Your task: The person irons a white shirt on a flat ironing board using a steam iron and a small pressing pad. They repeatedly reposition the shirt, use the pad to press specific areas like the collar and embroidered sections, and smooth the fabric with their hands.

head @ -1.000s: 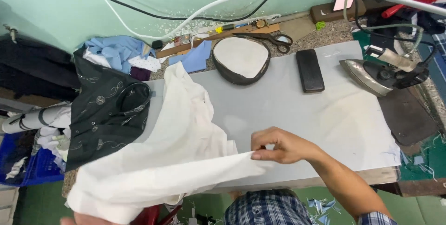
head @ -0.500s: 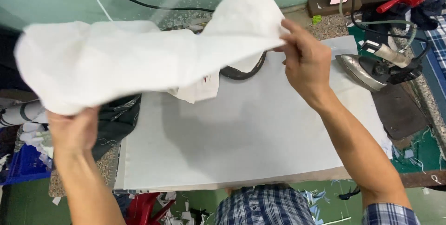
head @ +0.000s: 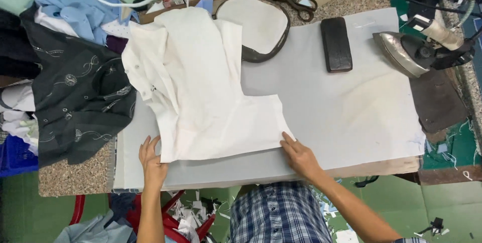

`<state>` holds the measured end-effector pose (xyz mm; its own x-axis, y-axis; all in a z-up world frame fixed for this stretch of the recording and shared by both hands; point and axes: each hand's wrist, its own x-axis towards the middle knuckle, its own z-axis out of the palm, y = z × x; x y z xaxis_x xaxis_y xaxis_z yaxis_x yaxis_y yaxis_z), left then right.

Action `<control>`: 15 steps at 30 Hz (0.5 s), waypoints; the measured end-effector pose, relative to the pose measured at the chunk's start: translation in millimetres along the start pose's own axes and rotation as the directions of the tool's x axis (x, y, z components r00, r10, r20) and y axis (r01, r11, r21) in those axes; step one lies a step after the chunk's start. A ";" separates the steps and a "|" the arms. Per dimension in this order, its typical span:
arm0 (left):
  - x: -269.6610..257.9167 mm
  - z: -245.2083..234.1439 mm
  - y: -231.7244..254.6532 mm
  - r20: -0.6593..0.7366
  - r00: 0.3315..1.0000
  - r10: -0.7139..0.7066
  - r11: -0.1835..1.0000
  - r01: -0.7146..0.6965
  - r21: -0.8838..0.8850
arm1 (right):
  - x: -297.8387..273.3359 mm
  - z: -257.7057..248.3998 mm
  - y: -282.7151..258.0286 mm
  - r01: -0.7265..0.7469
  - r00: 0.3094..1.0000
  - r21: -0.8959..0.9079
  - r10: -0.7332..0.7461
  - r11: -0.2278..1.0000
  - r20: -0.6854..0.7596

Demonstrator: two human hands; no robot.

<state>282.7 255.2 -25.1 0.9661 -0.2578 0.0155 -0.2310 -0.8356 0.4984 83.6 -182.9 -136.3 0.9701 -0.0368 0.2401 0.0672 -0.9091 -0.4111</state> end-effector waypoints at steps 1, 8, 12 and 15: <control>-6.2 -5.0 3.0 -0.024 0.999 -0.027 0.999 0.026 -0.042 | 0.5 -9.4 -10.7 -0.010 1.000 0.013 0.010 1.000 0.008; -30.5 -10.6 -4.9 -0.009 0.993 -0.115 0.985 0.113 -0.133 | -15.1 0.9 -48.9 0.060 0.996 0.002 -0.060 0.998 0.060; -46.1 -5.2 8.2 -0.169 0.966 -0.196 0.976 0.175 -0.132 | -13.6 -28.0 -51.7 0.058 0.991 -0.063 -0.049 0.996 0.128; -53.6 14.1 64.7 -0.431 0.895 -0.118 0.987 0.152 0.045 | -3.4 -39.4 -43.2 0.021 0.996 -0.120 -0.010 0.993 0.090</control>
<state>214.3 208.1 -5.9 0.9413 0.0773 0.3285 -0.0862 -0.8860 0.4555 68.2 -159.9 -84.6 0.9864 0.0098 0.1642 0.0589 -0.9530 -0.2973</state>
